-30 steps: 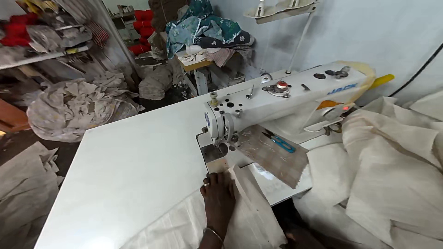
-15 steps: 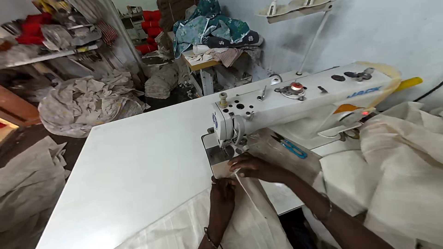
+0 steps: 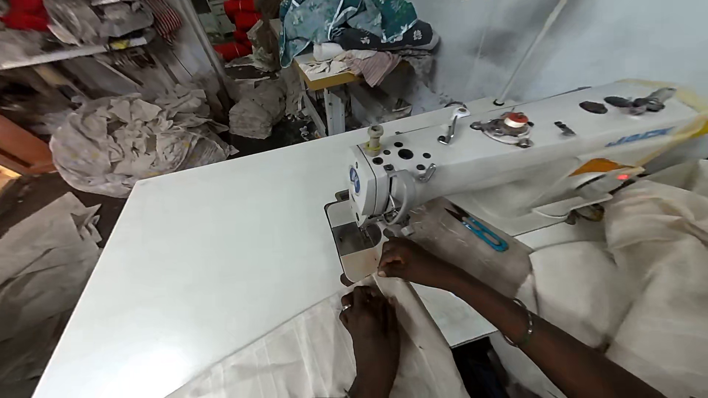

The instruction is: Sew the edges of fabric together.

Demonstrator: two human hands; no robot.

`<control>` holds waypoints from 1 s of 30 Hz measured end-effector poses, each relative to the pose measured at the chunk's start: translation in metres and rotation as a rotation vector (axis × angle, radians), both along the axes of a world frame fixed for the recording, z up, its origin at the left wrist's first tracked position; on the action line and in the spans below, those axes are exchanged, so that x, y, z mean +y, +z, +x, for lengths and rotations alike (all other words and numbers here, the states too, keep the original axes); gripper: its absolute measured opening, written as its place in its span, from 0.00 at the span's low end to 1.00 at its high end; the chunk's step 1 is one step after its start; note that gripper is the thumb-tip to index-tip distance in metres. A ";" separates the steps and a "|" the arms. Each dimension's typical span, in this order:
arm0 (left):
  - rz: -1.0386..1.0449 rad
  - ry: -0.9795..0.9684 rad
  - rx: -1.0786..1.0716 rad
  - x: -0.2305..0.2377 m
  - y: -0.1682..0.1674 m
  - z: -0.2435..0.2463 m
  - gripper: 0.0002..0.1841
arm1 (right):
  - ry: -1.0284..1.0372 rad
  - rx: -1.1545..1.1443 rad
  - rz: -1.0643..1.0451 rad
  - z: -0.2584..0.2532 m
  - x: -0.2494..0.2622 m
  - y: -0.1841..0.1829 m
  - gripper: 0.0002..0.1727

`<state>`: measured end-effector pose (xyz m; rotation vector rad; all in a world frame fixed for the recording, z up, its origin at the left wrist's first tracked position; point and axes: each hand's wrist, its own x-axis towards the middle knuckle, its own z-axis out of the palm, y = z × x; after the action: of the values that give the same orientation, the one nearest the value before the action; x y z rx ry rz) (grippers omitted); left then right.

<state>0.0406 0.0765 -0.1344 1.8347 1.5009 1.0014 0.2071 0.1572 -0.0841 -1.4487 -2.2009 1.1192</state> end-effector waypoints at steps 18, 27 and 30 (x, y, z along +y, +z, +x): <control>0.340 -0.228 0.161 0.026 -0.019 -0.020 0.15 | -0.507 -0.007 0.088 -0.016 0.002 -0.002 0.14; 0.374 -0.273 0.152 0.061 -0.017 -0.022 0.16 | -0.364 -0.245 0.514 -0.036 0.007 -0.021 0.12; 0.393 -0.285 0.160 0.070 -0.018 -0.021 0.15 | -0.307 -0.315 0.707 -0.035 0.004 -0.037 0.09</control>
<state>0.0191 0.1461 -0.1520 2.3757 1.1360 1.0838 0.1719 0.1609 -0.1208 -1.5961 -2.1230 -0.0137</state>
